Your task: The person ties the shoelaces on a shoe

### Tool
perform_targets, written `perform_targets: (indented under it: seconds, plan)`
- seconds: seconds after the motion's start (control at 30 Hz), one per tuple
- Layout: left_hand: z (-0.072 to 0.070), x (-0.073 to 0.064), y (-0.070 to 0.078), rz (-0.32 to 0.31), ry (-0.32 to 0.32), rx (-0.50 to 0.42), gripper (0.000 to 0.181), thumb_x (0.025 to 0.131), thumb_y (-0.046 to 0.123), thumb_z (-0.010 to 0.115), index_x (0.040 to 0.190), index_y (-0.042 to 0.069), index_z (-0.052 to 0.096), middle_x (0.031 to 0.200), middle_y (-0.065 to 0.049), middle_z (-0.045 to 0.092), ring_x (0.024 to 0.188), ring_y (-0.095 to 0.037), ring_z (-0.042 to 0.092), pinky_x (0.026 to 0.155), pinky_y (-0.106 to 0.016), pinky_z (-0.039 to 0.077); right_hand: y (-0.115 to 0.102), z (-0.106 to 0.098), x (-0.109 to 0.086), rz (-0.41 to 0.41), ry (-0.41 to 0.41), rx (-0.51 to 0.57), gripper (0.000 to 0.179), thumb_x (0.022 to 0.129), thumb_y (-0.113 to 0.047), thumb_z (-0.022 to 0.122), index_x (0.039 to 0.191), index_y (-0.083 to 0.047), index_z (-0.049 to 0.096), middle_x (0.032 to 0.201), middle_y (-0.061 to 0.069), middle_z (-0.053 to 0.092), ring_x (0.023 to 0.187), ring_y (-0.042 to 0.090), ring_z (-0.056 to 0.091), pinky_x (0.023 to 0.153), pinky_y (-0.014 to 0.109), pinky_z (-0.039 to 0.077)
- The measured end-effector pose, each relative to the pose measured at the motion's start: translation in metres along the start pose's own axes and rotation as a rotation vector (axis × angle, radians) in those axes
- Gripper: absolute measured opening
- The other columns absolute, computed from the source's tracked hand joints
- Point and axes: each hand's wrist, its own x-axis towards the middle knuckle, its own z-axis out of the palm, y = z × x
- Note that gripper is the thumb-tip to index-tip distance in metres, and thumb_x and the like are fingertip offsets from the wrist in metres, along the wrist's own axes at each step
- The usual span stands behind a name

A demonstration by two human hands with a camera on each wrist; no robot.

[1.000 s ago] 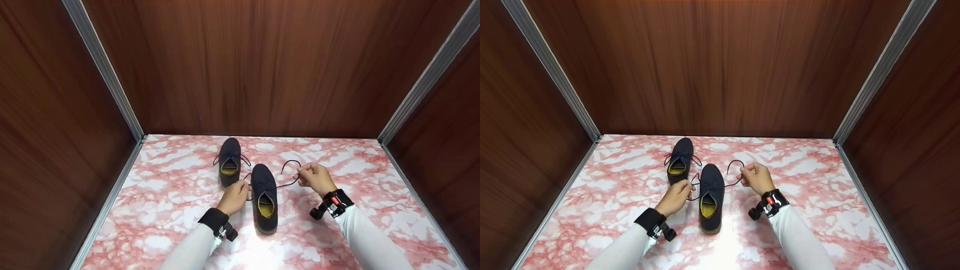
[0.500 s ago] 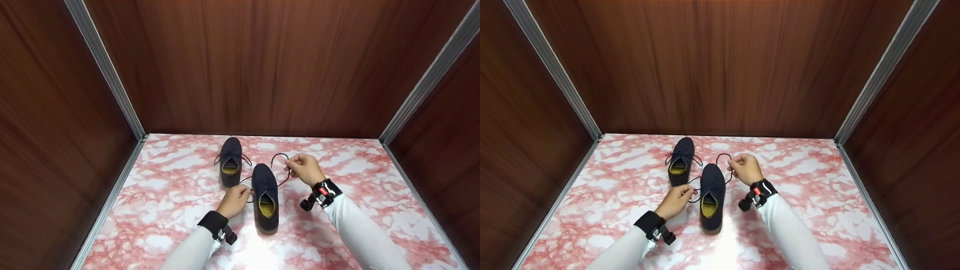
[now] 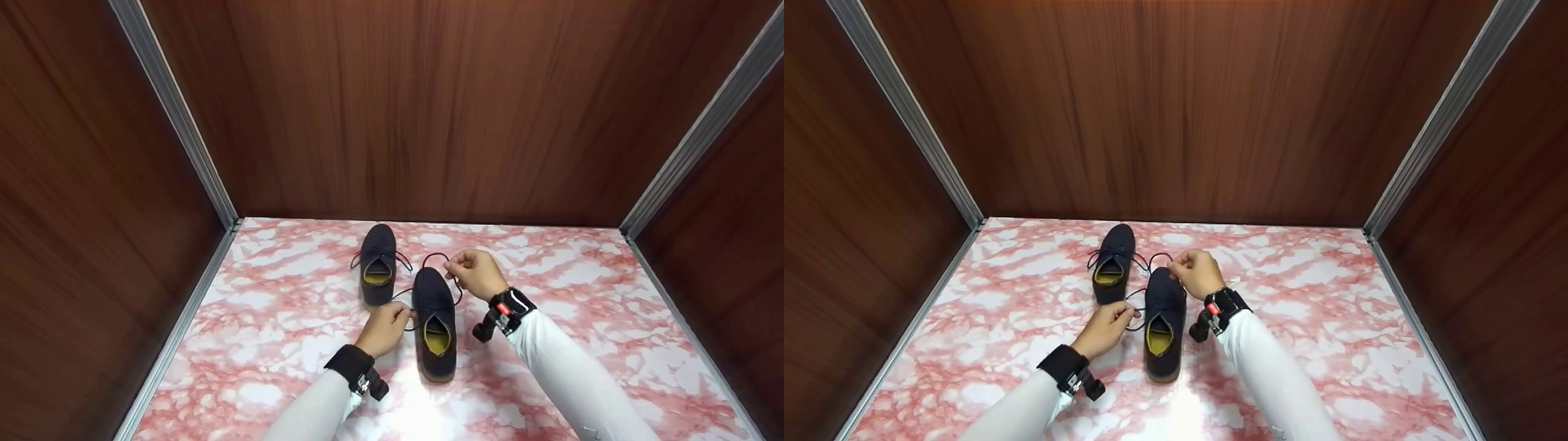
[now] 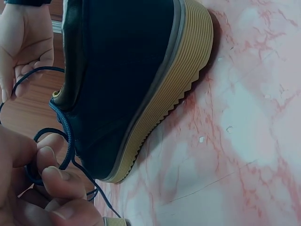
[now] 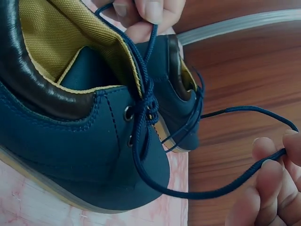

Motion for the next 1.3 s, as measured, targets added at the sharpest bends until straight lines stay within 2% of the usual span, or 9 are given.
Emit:
perform_targets:
  seconds: [0.07,0.27,0.33,0.47,0.67,0.83,1.03,1.3]
  plan:
    - [0.000,0.000,0.001,-0.005,0.002,-0.002,0.025,0.106,0.011,0.053,0.100,0.001,0.074,0.102,-0.015,0.077,0.085,-0.012,0.058,0.078,-0.026,0.047,-0.002,0.004,0.000,-0.012,-0.006,-0.013,0.014,0.098,-0.015,0.072,0.091,-0.003,0.072,0.069,-0.003,0.072,0.054,0.006,0.055,0.051,0.017,0.042]
    - [0.001,0.001,0.001,-0.018,-0.005,-0.019,0.025,0.106,0.013,0.053,0.099,0.003,0.074,0.104,-0.015,0.078,0.089,-0.012,0.061,0.083,-0.029,0.050,-0.004,0.013,0.001,-0.037,-0.035,-0.038,0.014,0.097,-0.014,0.074,0.089,-0.003,0.071,0.082,0.023,0.077,0.057,0.007,0.059,0.052,0.017,0.043]
    - [0.001,0.002,0.001,-0.023,-0.004,-0.015,0.025,0.106,0.014,0.053,0.099,0.005,0.074,0.104,-0.012,0.078,0.090,-0.012,0.062,0.084,-0.029,0.051,-0.005,0.016,0.001,-0.044,-0.039,-0.045,0.014,0.096,-0.014,0.074,0.089,-0.003,0.071,0.084,0.025,0.077,0.058,0.007,0.061,0.053,0.017,0.043]
    - [0.002,0.003,0.002,-0.020,-0.002,-0.008,0.025,0.106,0.014,0.052,0.099,0.004,0.074,0.104,-0.009,0.078,0.093,-0.014,0.065,0.085,-0.030,0.052,-0.004,0.021,0.001,-0.054,-0.039,-0.063,0.015,0.095,-0.014,0.076,0.087,-0.003,0.071,0.080,0.021,0.077,0.058,0.006,0.060,0.053,0.018,0.043]
    - [0.003,0.003,0.001,-0.016,-0.001,-0.006,0.026,0.106,0.013,0.051,0.100,0.001,0.074,0.105,-0.014,0.078,0.090,-0.014,0.064,0.082,-0.030,0.051,-0.002,0.029,0.000,-0.062,-0.046,-0.107,0.015,0.094,-0.016,0.078,0.085,-0.005,0.071,0.076,0.011,0.077,0.059,0.002,0.059,0.054,0.017,0.043]
    - [0.003,0.004,0.000,-0.017,-0.007,-0.011,0.026,0.107,0.014,0.052,0.101,0.000,0.073,0.105,-0.016,0.078,0.087,-0.012,0.061,0.080,-0.028,0.050,-0.001,0.033,0.000,-0.109,-0.052,-0.166,0.012,0.092,-0.014,0.079,0.084,-0.007,0.075,0.075,0.004,0.076,0.064,0.002,0.060,0.062,0.018,0.044]
    - [0.001,0.005,0.001,-0.026,-0.006,-0.034,0.026,0.106,0.013,0.052,0.099,0.000,0.074,0.106,-0.014,0.078,0.088,-0.013,0.061,0.080,-0.028,0.050,-0.001,0.030,-0.002,-0.158,-0.045,-0.208,0.006,0.090,-0.014,0.080,0.088,-0.009,0.078,0.081,0.004,0.077,0.070,0.004,0.058,0.068,0.021,0.046]
    - [-0.002,0.008,0.000,-0.063,0.005,-0.073,0.026,0.105,0.013,0.053,0.098,0.001,0.074,0.106,-0.015,0.079,0.090,-0.013,0.063,0.081,-0.028,0.051,0.003,0.019,-0.006,-0.153,-0.043,-0.191,0.005,0.091,-0.013,0.079,0.090,-0.008,0.079,0.082,0.005,0.075,0.071,0.008,0.057,0.067,0.022,0.045]
